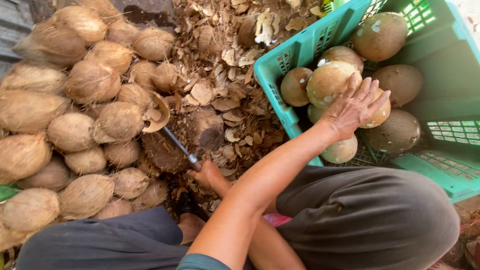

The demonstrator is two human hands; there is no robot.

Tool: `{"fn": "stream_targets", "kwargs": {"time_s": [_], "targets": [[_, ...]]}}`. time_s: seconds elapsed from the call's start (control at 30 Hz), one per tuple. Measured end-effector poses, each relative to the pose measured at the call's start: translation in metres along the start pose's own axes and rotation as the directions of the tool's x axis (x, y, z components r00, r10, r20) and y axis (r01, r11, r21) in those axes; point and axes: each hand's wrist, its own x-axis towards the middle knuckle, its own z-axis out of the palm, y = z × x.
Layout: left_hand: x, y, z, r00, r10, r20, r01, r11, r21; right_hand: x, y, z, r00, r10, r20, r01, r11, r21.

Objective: The person sits on the ground beside a pile of husked and unhusked coconuts and uses a machete to chop and strip the fibrous husk off coconuts one at a time. Trimmed coconuts are placed into a green plastic crate, and the person picks up new unhusked coconuts to continue.

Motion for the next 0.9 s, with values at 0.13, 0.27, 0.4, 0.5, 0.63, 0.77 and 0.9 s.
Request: {"fn": "stream_targets", "kwargs": {"time_s": [0.13, 0.27, 0.4, 0.5, 0.63, 0.77, 0.9], "targets": [[0.019, 0.011, 0.025, 0.998, 0.045, 0.044, -0.048, 0.996, 0.071, -0.002, -0.002, 0.002, 0.989, 0.127, 0.075, -0.132, 0.988, 0.074], [0.023, 0.013, 0.035, 0.991, 0.086, -0.102, -0.080, 0.995, 0.061, -0.001, -0.003, 0.003, 0.988, 0.128, 0.084, -0.133, 0.989, 0.058], [0.030, 0.017, 0.028, 0.992, 0.123, 0.023, -0.124, 0.989, 0.080, 0.002, 0.001, 0.005, 0.994, 0.091, 0.062, -0.094, 0.994, 0.054], [0.040, 0.028, 0.012, 0.998, 0.064, -0.004, -0.062, 0.976, 0.208, 0.006, 0.006, 0.009, 0.996, 0.086, 0.038, -0.089, 0.993, 0.081], [0.051, 0.055, -0.011, 0.956, 0.109, 0.272, -0.219, 0.883, 0.415, 0.007, 0.010, 0.014, 0.991, 0.112, 0.072, -0.116, 0.992, 0.054], [0.047, 0.062, -0.011, 0.951, 0.154, 0.269, -0.258, 0.874, 0.411, 0.007, 0.011, 0.014, 0.994, 0.106, 0.035, -0.108, 0.992, 0.065], [0.033, 0.051, 0.015, 0.991, 0.130, -0.036, -0.117, 0.961, 0.250, 0.007, 0.011, 0.013, 0.998, 0.055, 0.004, -0.056, 0.995, 0.086]]}}
